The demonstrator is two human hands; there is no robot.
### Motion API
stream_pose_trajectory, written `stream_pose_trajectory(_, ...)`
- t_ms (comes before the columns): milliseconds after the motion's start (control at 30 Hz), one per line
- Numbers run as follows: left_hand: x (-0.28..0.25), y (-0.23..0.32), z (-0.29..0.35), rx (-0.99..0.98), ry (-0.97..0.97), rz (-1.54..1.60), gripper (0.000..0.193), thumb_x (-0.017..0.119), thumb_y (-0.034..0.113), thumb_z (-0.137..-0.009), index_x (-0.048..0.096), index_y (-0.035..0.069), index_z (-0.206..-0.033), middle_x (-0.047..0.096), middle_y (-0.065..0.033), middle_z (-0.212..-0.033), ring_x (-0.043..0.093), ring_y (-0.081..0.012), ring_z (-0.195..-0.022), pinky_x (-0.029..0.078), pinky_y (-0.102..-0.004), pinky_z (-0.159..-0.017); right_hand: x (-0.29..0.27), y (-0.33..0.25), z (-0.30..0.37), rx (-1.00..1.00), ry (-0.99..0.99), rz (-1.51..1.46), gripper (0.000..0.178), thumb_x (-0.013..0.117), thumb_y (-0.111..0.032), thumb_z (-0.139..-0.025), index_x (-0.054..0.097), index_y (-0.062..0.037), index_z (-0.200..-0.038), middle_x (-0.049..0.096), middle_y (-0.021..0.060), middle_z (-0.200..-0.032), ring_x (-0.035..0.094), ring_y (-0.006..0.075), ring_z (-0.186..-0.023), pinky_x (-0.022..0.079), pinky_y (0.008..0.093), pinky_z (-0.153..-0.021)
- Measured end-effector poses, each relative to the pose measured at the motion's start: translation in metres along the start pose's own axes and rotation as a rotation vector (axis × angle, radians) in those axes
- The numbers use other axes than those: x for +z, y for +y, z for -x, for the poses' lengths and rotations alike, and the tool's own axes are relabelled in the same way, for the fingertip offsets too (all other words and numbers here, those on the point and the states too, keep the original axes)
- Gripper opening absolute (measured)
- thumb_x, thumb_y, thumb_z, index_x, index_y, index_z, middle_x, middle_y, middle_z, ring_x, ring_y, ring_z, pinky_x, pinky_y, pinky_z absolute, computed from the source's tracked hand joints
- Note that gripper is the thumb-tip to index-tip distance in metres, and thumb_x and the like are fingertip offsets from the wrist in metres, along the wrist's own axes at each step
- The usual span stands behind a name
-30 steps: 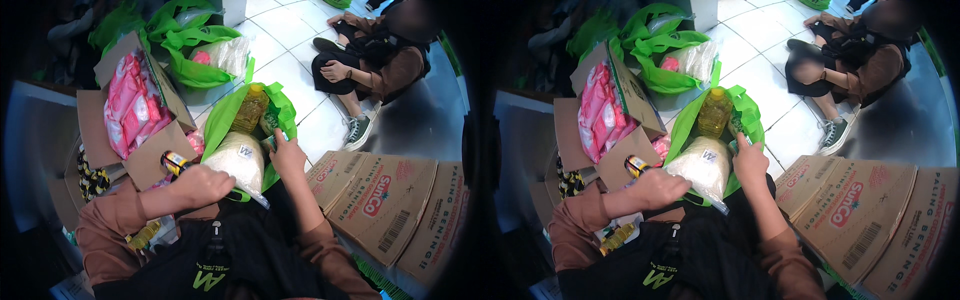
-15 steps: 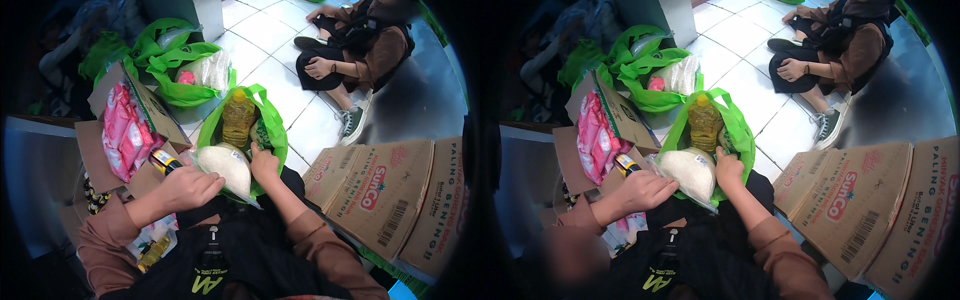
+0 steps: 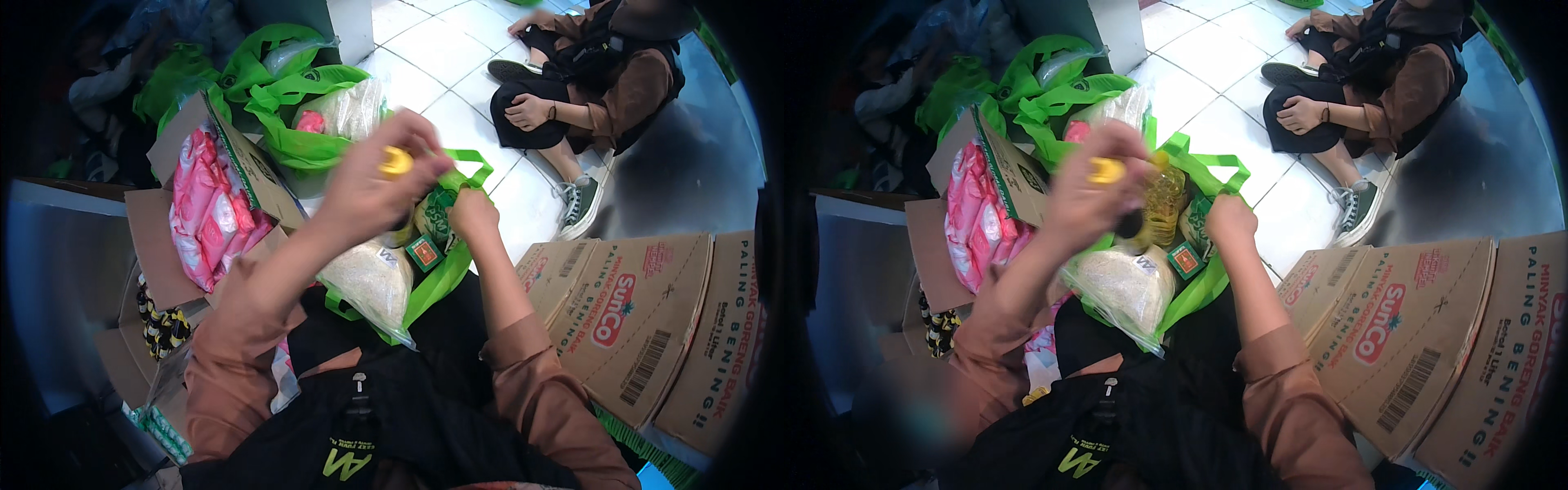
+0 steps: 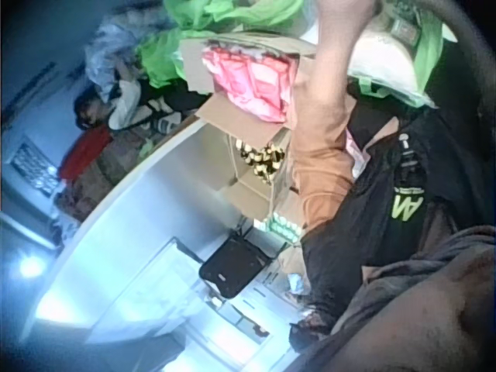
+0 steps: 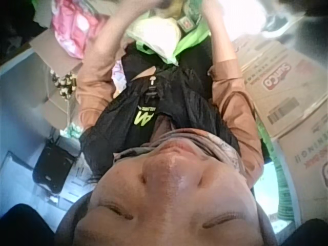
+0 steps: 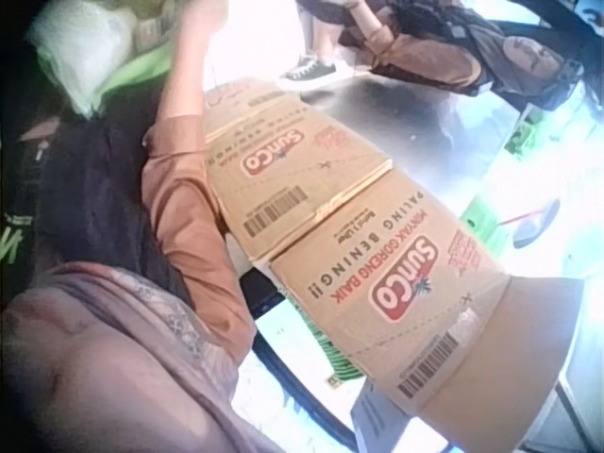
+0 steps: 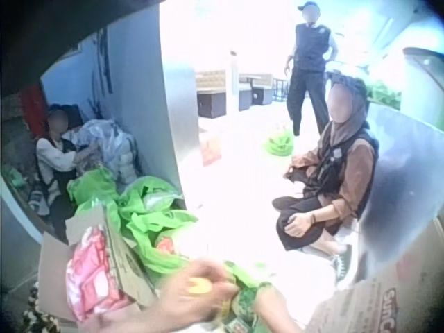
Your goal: The person packs groceries into green reusable bags while seated on the floor. They place rice, cooking oil, and various packaged food items into the bags, repeating the process for multiple bags.
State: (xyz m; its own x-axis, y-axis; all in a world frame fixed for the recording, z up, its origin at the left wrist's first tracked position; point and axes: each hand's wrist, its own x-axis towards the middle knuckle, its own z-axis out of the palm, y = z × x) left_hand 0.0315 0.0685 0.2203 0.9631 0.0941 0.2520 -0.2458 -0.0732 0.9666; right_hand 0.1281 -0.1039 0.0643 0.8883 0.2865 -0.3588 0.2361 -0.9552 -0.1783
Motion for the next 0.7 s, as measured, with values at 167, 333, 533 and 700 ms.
stream_pose_trajectory(167, 0.034, -0.143, -0.001, -0.114, -0.279, -0.106, 0.022, 0.064, 0.024, -0.095, 0.054, 0.004, -0.096, 0.053, -0.0005, -0.084, 0.05, -0.0085, -0.079, 0.042, -0.0265, -0.072, 0.012, 0.002, -0.009, -0.024, -0.044, 0.105, 0.017, 0.062, -0.016, -0.083, 0.074, -0.0073, -0.092, 0.072, 0.0148, -0.098, 0.071, 0.0306, -0.09, 0.056, 0.0413, -0.074)
stream_pose_trajectory(333, 0.044, -0.229, 0.021, -0.196, -0.315, -0.158, 0.02, 0.062, 0.022, -0.095, 0.054, 0.004, -0.097, 0.055, -0.0051, -0.087, 0.052, -0.0142, -0.084, 0.044, -0.0305, -0.078, 0.003, 0.0, 0.001, -0.053, -0.014, 0.045, 0.02, 0.064, -0.023, -0.084, 0.072, -0.008, -0.095, 0.071, 0.0149, -0.093, 0.069, 0.0343, -0.091, 0.055, 0.043, -0.075)
stream_pose_trajectory(533, 0.069, -0.241, 0.055, -0.348, -0.266, -0.8, 0.042, 0.069, 0.027, -0.088, 0.053, 0.006, -0.121, 0.061, -0.0195, -0.101, 0.058, -0.0395, -0.104, 0.047, -0.044, -0.093, 0.003, 0.015, 0.027, -0.157, 0.066, -0.144, 0.026, 0.069, -0.015, -0.081, 0.065, -0.0059, -0.105, 0.065, 0.0211, -0.099, 0.066, 0.0405, -0.091, 0.054, 0.0475, -0.077)
stream_pose_trajectory(700, 0.028, -0.213, 0.039, -0.28, -0.433, -0.64, 0.053, 0.073, 0.042, -0.083, 0.057, 0.002, -0.113, 0.06, -0.0199, -0.103, 0.059, -0.0365, -0.102, 0.048, -0.0433, -0.089, -0.014, -0.004, 0.062, -0.3, 0.162, -0.233, 0.038, 0.071, -0.007, -0.078, 0.057, -0.0026, -0.113, 0.057, 0.0254, -0.109, 0.062, 0.0462, -0.092, 0.053, 0.0478, -0.078)
